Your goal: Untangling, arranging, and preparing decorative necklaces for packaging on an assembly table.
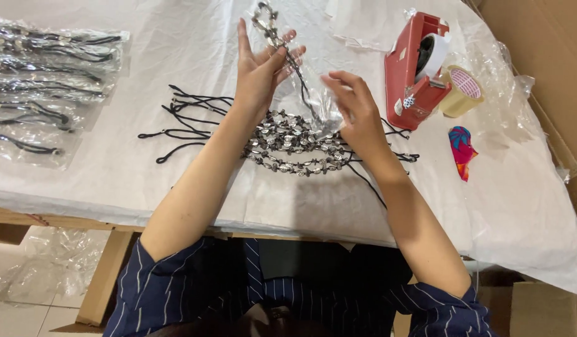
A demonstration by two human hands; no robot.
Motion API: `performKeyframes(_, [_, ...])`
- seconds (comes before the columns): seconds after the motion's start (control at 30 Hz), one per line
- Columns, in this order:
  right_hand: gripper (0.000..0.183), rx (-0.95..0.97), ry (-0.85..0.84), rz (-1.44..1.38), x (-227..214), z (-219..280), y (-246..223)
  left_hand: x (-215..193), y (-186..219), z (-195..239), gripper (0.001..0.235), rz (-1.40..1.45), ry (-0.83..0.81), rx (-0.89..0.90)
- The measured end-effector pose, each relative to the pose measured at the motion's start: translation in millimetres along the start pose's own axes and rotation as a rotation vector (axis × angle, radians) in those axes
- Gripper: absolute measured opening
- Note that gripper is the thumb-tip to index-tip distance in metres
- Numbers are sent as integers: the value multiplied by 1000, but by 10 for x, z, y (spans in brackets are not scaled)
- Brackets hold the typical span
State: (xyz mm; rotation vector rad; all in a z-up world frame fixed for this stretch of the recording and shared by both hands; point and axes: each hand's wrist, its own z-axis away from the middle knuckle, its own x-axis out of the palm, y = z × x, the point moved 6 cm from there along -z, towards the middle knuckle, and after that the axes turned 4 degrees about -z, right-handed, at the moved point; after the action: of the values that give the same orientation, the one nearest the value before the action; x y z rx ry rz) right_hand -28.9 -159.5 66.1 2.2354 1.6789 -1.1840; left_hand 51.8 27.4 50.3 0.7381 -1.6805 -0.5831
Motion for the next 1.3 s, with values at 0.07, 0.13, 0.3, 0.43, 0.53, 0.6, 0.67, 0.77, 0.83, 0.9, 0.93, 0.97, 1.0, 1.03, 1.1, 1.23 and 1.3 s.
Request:
performKeyframes(0.07, [63,234,59,-118,6,31,201,-5,93,4,107,70,17,51])
performKeyframes(0.13, [49,335,108,-186,-47,34,180,-61,94,-39,104,73,28,70])
performKeyframes(0.3, [103,593,89,-359,-4,82,251,-183,75,-152,74,171,53,136])
performKeyframes(0.43, [35,370,147,-256,40,52,208,-199,-1,-244,60,305,-24,71])
performKeyframes(0.53, [18,55,164,-48,-8,-26,-60,-278,-120,-343,55,369,5,-39])
performKeyframes(0.6, [20,-128,148,31,12,-33,-190,-318,-128,-364,51,341,45,-60])
performKeyframes(0.67, [31,-166,171,126,24,-5,-217,-312,-122,-321,103,337,173,-151])
performKeyframes(0.77, [31,-175,172,192,17,5,-257,-380,-184,-364,91,102,259,-235])
performKeyframes(0.83, [29,-165,210,214,-14,28,-229,-358,-55,-255,86,-160,212,-235])
performKeyframes(0.9, [27,-153,247,237,-59,41,-227,-397,-10,-275,83,-422,163,-236])
performKeyframes(0.93, [24,-145,254,268,-75,39,-240,-467,-66,-336,67,-328,173,-293])
performKeyframes(0.97, [22,-138,261,299,-91,37,-254,-534,-121,-395,52,-234,183,-350])
performKeyframes(1.0, [22,-142,258,292,-85,33,-235,-585,-99,-415,52,-233,191,-346])
performKeyframes(1.03, [21,-152,248,290,-78,30,-220,-599,0,-461,50,-267,150,-205])
performKeyframes(1.1, [21,-166,239,277,-74,26,-182,-537,267,-367,49,-307,116,-59])
performKeyframes(1.23, [27,-162,239,241,-108,67,-86,-442,1078,271,64,-731,308,340])
performKeyframes(1.3, [25,-164,238,225,-130,65,-42,-633,1418,545,87,-732,317,432])
